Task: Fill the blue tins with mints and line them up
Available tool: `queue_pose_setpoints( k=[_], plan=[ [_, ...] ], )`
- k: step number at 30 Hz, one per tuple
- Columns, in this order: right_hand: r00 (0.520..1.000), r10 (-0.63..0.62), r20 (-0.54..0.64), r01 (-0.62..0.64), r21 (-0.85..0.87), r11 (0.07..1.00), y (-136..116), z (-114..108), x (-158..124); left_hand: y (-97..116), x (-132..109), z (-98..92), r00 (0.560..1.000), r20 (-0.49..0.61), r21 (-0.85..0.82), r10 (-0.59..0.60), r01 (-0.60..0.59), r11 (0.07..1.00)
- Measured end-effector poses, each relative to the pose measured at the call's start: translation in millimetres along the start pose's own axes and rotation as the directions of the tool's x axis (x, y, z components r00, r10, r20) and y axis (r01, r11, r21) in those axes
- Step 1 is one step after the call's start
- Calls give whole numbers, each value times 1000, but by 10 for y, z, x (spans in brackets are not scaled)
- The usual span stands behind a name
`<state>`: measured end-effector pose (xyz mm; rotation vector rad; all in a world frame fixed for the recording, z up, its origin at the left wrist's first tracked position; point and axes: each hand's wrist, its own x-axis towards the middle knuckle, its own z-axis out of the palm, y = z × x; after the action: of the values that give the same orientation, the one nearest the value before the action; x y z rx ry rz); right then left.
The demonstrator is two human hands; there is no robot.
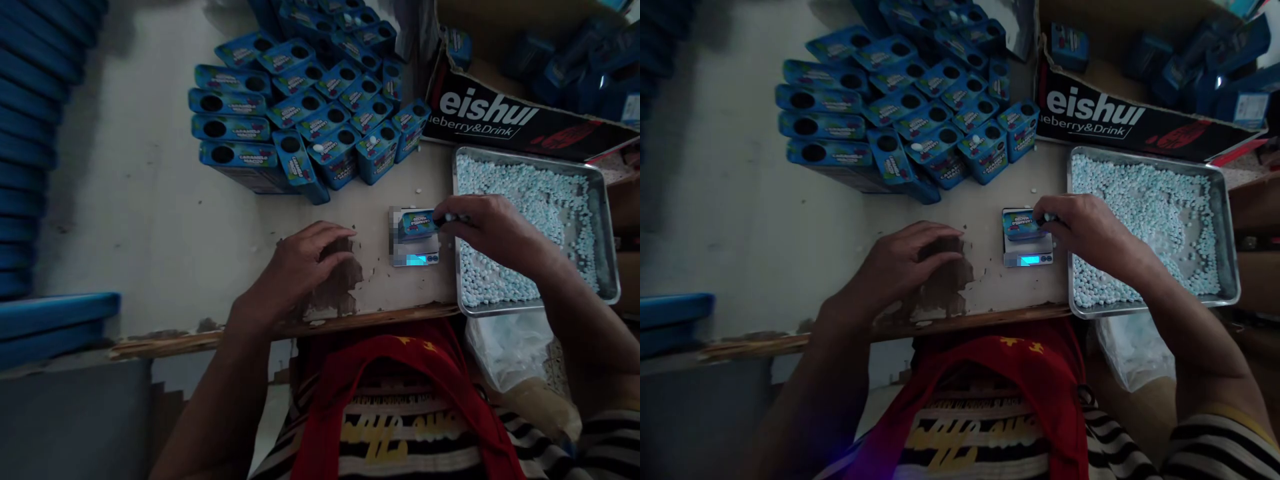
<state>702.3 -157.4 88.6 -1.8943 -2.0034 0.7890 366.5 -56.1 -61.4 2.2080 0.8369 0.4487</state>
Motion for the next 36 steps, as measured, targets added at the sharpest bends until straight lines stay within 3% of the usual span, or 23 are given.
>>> queue_pose_setpoints(
  k=[3,8,11,13,15,18,21,23,26,29,31,36],
  plan=[
    [999,7,32,-5,-60,998,-37,-39,6,-37,3,-19,1000,5,7,5,-6,1000],
    [994,44,-100,-57,-130,990,-115,-53,32,-36,-7,-84,999,-36,2,23,-23,1000],
    [987,66,-144,-74,-50,996,-116,-69,65,-14,-29,-119,998,-51,27,28,-27,999],
    [979,130,-158,-112,121,986,-54,-86,86,-16,-60,-132,999,-42,48,24,-22,999],
    [955,245,-169,-163,390,906,65,-113,88,-32,-107,-140,999,-35,57,17,-15,998],
    [894,432,-120,-220,722,656,278,-167,35,-41,-191,-153,999,-33,58,-12,14,998],
    [861,505,64,-350,794,497,382,-232,-54,33,-247,-182,998,-37,59,-55,57,997],
    [861,472,187,-426,771,473,352,-272,-88,127,-249,-204,996,-45,61,-72,75,995],
    [891,385,239,-438,671,598,222,-312,-61,276,-209,-218,996,-58,60,-69,72,996],
    [935,327,138,-354,418,837,84,-327,27,362,-165,-202,997,-58,69,-46,50,996],
    [962,267,58,-273,203,940,-1,-327,78,364,-156,-187,998,-57,80,-36,40,996],
    [996,93,16,-88,-194,977,-197,-271,110,218,-189,-202,999,-40,109,-14,19,994]
  ],
)
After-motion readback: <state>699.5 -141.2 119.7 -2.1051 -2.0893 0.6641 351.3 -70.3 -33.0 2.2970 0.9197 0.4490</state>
